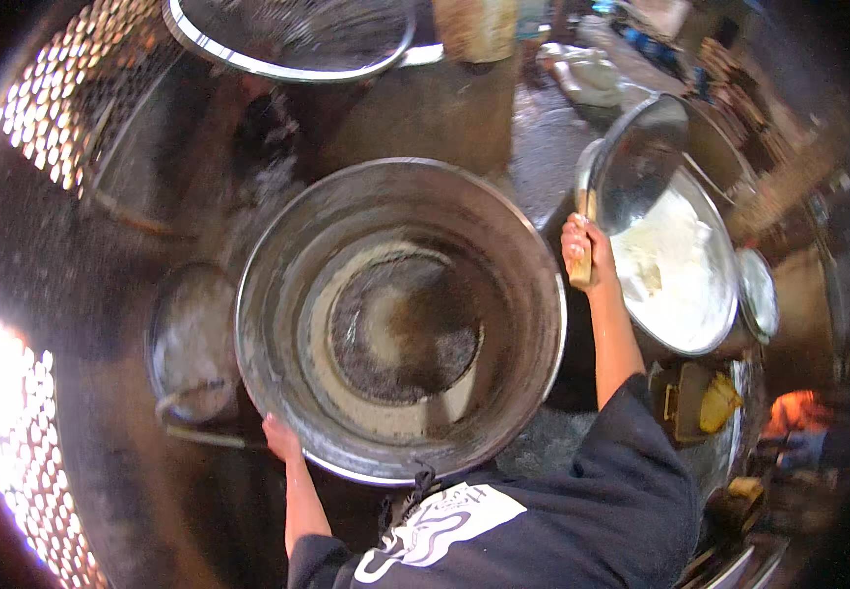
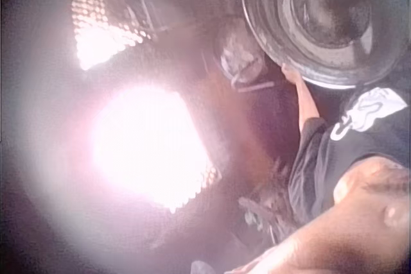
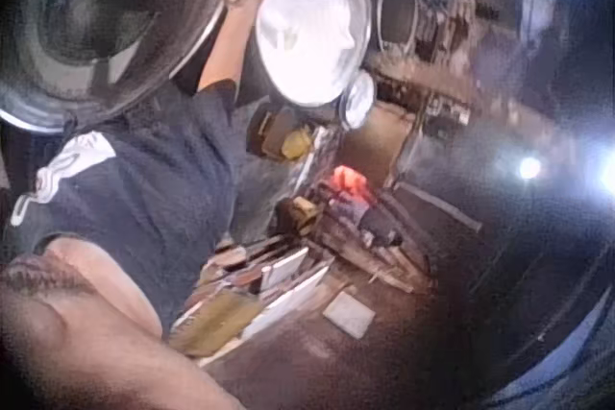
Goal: The person layers sheets of pulp onto a stack using a screened frame and a cloth, then processes materials in a large basin.
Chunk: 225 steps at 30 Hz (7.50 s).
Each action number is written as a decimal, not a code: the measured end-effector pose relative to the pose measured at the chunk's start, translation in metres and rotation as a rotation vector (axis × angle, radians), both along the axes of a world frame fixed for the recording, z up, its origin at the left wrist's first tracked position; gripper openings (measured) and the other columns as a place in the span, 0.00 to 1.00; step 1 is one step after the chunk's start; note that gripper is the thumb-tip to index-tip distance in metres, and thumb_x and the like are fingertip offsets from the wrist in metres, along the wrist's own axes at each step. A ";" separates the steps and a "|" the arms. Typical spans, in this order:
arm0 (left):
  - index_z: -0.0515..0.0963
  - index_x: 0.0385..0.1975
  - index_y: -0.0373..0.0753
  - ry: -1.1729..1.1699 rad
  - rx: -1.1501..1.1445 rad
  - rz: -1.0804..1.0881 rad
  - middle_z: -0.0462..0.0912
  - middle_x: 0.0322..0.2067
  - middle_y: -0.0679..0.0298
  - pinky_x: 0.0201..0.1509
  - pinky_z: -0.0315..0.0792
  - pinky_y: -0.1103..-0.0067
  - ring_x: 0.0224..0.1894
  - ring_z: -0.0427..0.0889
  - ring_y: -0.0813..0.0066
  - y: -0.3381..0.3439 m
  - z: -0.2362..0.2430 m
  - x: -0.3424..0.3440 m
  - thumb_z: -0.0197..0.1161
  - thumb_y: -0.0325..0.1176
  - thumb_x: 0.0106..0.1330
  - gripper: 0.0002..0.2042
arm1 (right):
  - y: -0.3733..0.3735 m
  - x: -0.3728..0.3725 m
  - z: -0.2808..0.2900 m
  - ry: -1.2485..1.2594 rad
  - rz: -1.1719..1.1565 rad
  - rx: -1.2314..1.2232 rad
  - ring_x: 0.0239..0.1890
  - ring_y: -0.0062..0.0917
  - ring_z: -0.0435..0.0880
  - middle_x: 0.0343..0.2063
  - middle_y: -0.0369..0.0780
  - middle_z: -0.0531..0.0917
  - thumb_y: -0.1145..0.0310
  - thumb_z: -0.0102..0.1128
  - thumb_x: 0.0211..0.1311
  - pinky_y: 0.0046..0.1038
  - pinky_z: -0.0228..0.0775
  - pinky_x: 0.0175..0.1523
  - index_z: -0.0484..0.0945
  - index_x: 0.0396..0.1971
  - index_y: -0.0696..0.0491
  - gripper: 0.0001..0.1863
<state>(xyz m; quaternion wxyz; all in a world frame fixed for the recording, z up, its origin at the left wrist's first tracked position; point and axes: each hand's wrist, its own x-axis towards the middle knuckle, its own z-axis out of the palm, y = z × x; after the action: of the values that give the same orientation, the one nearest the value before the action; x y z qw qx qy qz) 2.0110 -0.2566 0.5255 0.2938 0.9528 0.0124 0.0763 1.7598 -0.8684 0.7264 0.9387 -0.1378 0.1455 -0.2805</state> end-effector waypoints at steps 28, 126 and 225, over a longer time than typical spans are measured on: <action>0.69 0.36 0.27 0.219 0.085 0.248 0.74 0.27 0.44 0.36 0.65 0.66 0.30 0.73 0.47 -0.053 0.031 0.000 0.42 0.44 0.69 0.21 | 0.006 0.154 -0.473 1.529 1.227 -1.924 0.42 0.42 0.76 0.44 0.51 0.70 0.70 0.59 0.50 0.40 0.72 0.43 0.58 0.56 0.41 0.32; 0.69 0.34 0.32 -0.043 -0.139 0.015 0.75 0.31 0.43 0.36 0.65 0.59 0.36 0.73 0.41 -0.024 0.005 -0.009 0.41 0.47 0.68 0.21 | 0.038 0.002 -0.112 0.648 0.559 -0.057 0.17 0.15 0.65 0.16 0.30 0.67 0.72 0.49 0.58 0.17 0.59 0.20 0.66 0.26 0.51 0.03; 0.51 0.60 0.31 -0.019 -0.111 0.078 0.51 0.60 0.45 0.66 0.47 0.67 0.63 0.51 0.52 -0.018 0.033 -0.086 0.58 0.34 0.55 0.34 | 0.138 0.104 -0.364 1.064 0.001 0.196 0.18 0.27 0.64 0.19 0.37 0.62 0.82 0.48 0.33 0.34 0.57 0.21 0.60 0.14 0.53 0.09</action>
<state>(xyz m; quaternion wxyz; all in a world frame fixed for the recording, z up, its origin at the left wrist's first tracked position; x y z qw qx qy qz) 1.9248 -0.2745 0.5586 0.3430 0.9330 0.0508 0.0961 1.8636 -0.7299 0.3625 0.7442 -0.1726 0.6260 -0.1565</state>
